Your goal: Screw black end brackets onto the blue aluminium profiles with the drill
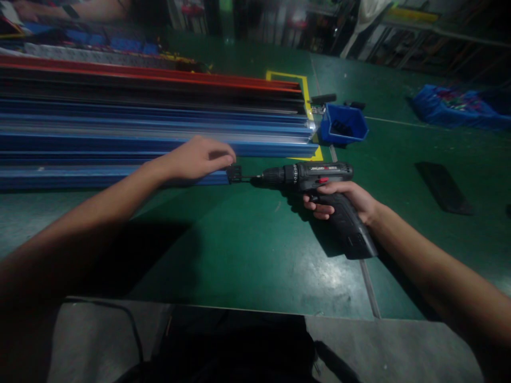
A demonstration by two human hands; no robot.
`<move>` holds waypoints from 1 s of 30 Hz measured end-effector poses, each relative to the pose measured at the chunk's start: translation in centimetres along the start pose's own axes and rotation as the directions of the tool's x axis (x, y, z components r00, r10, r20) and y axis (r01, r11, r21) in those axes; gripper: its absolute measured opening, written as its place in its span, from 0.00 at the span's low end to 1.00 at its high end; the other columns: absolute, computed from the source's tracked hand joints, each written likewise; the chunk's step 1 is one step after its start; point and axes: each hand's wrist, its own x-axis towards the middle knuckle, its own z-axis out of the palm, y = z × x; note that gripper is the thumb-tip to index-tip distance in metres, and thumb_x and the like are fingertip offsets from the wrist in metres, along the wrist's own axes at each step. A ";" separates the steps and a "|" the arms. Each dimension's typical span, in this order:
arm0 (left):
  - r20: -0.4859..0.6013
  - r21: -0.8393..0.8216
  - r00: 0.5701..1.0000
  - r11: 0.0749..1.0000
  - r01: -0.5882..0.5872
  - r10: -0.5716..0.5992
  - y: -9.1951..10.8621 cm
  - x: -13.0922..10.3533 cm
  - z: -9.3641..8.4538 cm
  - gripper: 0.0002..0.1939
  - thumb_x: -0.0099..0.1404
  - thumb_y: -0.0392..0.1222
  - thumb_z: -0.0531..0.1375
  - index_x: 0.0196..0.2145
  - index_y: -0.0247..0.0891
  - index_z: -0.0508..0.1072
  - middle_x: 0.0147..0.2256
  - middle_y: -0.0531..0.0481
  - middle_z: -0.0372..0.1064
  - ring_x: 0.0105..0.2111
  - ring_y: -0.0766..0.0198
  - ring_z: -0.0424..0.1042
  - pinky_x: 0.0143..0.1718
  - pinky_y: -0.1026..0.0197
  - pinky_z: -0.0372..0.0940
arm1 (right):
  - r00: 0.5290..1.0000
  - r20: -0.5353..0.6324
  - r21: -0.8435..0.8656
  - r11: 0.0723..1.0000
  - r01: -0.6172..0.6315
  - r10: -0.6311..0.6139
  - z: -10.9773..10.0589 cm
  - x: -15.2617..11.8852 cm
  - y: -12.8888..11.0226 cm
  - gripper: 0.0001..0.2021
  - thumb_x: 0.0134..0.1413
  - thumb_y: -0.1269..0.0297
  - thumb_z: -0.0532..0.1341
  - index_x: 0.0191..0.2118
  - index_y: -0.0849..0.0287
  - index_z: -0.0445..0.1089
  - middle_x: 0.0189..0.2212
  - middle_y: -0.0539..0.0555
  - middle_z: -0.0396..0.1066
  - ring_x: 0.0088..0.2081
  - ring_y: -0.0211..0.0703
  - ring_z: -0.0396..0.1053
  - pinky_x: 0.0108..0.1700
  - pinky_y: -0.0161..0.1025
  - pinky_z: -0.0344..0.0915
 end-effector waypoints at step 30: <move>-0.018 -0.002 1.000 1.000 -0.010 0.010 0.3 -0.1 0.0 0.27 0.75 0.57 0.51 0.49 0.36 0.82 0.45 0.46 0.80 0.43 0.57 0.77 0.51 0.59 0.65 | 1.000 0.015 -0.017 1.000 0.015 -0.015 -0.2 0.1 0.1 0.10 0.59 0.69 0.64 0.43 0.70 0.74 0.33 0.59 0.74 0.23 0.32 0.62 0.30 0.33 0.72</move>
